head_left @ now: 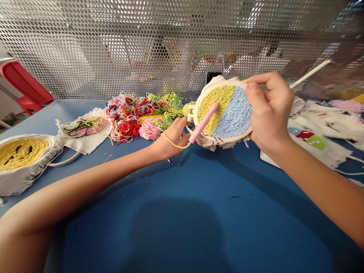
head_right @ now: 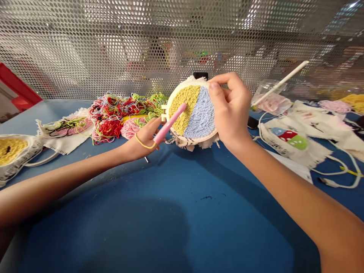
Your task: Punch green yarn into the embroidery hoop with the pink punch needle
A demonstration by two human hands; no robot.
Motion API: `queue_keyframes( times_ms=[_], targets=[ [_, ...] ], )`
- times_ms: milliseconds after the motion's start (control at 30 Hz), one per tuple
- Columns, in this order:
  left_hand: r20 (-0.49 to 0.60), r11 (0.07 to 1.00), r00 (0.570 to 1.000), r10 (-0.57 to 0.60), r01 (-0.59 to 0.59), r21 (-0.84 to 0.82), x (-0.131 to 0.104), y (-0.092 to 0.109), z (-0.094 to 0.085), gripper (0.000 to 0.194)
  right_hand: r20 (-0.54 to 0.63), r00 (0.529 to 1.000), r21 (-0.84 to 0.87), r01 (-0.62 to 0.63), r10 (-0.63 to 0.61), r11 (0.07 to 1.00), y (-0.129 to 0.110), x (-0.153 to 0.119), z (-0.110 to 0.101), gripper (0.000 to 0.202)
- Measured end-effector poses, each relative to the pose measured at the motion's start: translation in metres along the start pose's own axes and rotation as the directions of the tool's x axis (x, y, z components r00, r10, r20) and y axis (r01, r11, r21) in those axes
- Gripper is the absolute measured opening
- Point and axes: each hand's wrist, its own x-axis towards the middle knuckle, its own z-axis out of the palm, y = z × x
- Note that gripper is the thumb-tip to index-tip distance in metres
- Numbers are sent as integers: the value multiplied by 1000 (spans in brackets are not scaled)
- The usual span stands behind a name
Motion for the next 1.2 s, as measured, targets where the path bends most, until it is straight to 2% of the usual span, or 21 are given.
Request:
queue_keyframes(
  times_ms=[33,100,167,200,233,300,367,400,467,567,667,767,833,900,967,1000,1067,1133,1200],
  targets=[
    [31,999,999,-27,28,-45,0,-2,-1,30,-13,1000,29,-11,12,1000,1,2,-1,9],
    [161,986,985,-63,86,-141,2,-7,-11,26,-46,996,91,-67,71,994,3,7,-4,9],
    [388,965,919,-67,158,-209,8,-10,-30,22,-75,980,148,-169,182,974,4,12,-11,9],
    [439,956,895,-78,192,-222,13,-10,-41,22,-83,965,176,-233,250,956,5,14,-14,10],
    [442,951,892,-93,212,-228,18,-9,-54,21,-90,942,203,-300,323,932,6,15,-17,11],
    [368,944,921,-125,225,-242,29,-5,-79,17,-91,887,256,-418,453,871,10,16,-22,13],
    [349,927,919,-182,279,-251,41,0,-103,19,-42,832,309,-515,553,799,14,13,-24,13],
    [327,916,920,-218,308,-255,47,3,-113,25,8,807,333,-559,590,760,16,11,-24,12],
    [297,891,913,-280,363,-273,58,8,-131,49,101,769,349,-621,631,702,18,7,-24,9],
    [216,896,952,-217,282,-344,69,14,-149,57,154,734,346,-667,661,660,18,1,-24,6],
    [108,935,984,-142,170,-313,73,18,-156,37,139,709,384,-682,691,623,18,-1,-27,8],
    [53,948,994,-96,108,-299,70,17,-155,24,126,701,412,-680,701,606,22,-1,-33,9],
    [112,946,989,-100,129,-298,66,12,-149,28,132,700,410,-683,702,604,25,-1,-38,9],
    [216,959,969,-124,172,-223,60,4,-137,28,128,693,407,-689,710,599,28,-1,-45,11],
    [328,987,935,-135,156,-39,51,-4,-118,32,89,688,406,-686,720,604,29,-2,-52,14],
    [412,988,898,-153,135,72,46,-8,-105,33,69,685,394,-686,725,611,28,-3,-55,15],
    [503,985,851,-152,91,145,33,-13,-76,24,39,672,351,-702,740,619,26,-4,-61,18],
    [603,946,784,-147,-67,317,21,-15,-47,19,10,643,325,-726,765,606,23,-5,-65,20],
    [580,892,800,-153,-142,430,12,-12,-22,24,-49,619,359,-721,784,592,22,-6,-68,23]
  ],
)
